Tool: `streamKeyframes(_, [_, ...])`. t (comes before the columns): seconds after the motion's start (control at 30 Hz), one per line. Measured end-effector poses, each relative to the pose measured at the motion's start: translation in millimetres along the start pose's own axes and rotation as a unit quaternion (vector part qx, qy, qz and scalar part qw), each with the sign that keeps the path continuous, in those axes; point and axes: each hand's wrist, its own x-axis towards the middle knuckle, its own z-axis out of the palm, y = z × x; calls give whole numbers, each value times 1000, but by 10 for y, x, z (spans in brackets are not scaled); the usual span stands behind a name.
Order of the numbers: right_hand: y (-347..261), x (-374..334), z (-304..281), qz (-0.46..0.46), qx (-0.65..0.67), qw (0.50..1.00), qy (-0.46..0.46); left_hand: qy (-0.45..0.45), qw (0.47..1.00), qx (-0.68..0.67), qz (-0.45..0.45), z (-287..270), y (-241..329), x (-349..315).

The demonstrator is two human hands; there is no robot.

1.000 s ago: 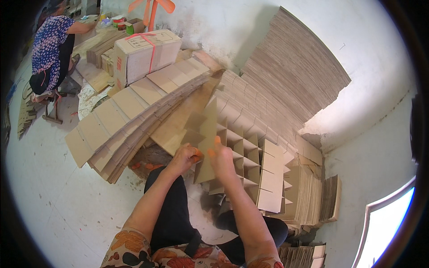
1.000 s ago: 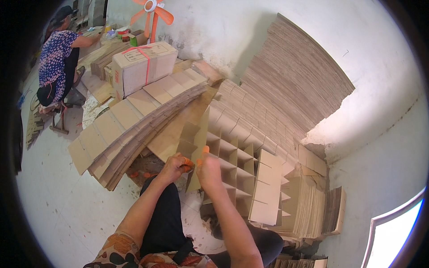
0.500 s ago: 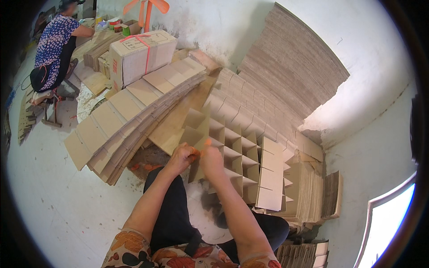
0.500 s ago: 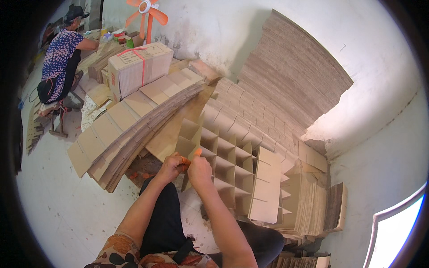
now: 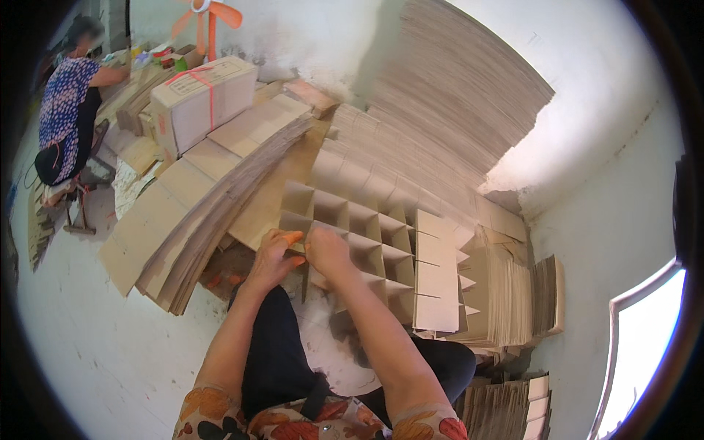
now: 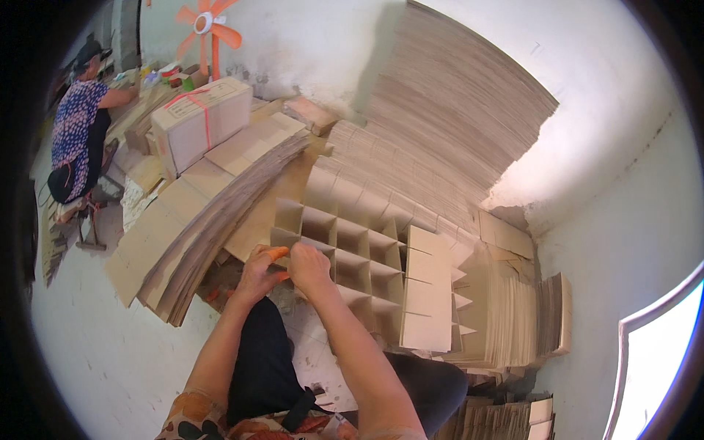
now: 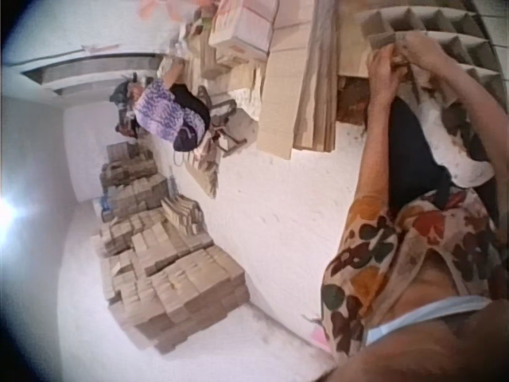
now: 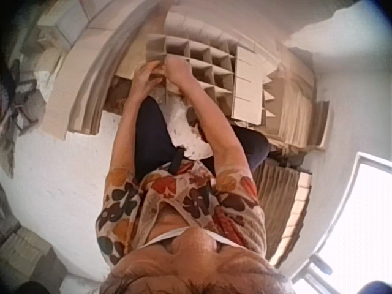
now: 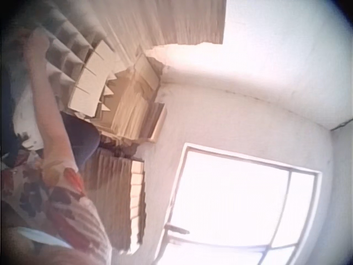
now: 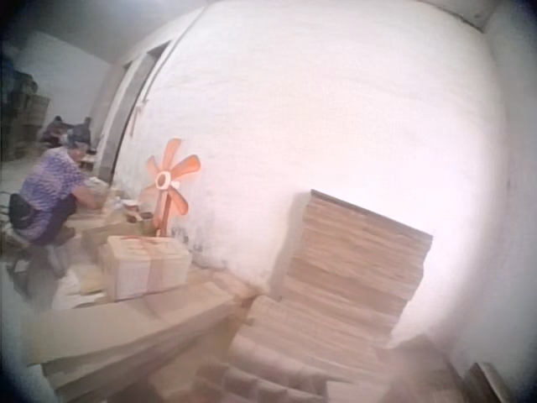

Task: The person sits on the floor and repeatedly folds flat cardboard sheets along pre-scored lines to form partitioned dividers. They insert each folded piece into a larger cardboard structure, stacking them to create a multi-compartment organizer.

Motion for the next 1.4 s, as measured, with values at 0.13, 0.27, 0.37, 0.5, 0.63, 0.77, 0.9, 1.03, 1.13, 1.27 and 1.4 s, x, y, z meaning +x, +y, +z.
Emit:
streamKeyframes(0.13, [145, -225, -245, 96, -42, 978, 183, -69, 987, 115, 88, -212, 262, -4])
streamKeyframes(0.27, [803, -420, -367, 185, -94, 962, 178, -194, 940, 227, 163, -40, 314, 118])
streamKeyframes(0.37, [960, -506, -493, 141, -20, 987, 71, -249, 924, 238, 169, -8, 449, 312])
streamKeyframes(0.5, [772, -697, -770, 147, 253, 947, -136, -249, 934, 218, 136, 111, 415, 587])
streamKeyframes(0.63, [1313, -995, -880, 96, 21, 958, 270, -291, 927, 203, 122, 270, 394, 806])
streamKeyframes(0.77, [2186, -1476, -1158, 256, -148, 927, 230, -327, 919, 187, 118, 422, 433, 991])
streamKeyframes(0.9, [2602, -1695, -1124, 347, 22, 935, 73, -367, 905, 173, 125, 493, 320, 1080])
streamKeyframes(1.03, [2646, -1725, -1095, 363, 155, 918, 45, -366, 890, 200, 182, 326, 449, 871])
streamKeyframes(1.13, [2563, -1718, -1066, 299, 174, 936, 67, -310, 897, 224, 223, 244, 498, 666])
streamKeyframes(1.27, [2533, -1734, -880, 188, 157, 961, 132, -251, 914, 232, 219, 380, 465, 747])
streamKeyframes(1.4, [2377, -1694, -1205, 226, 351, 899, 136, -305, 921, 201, 131, 578, 430, 1132])
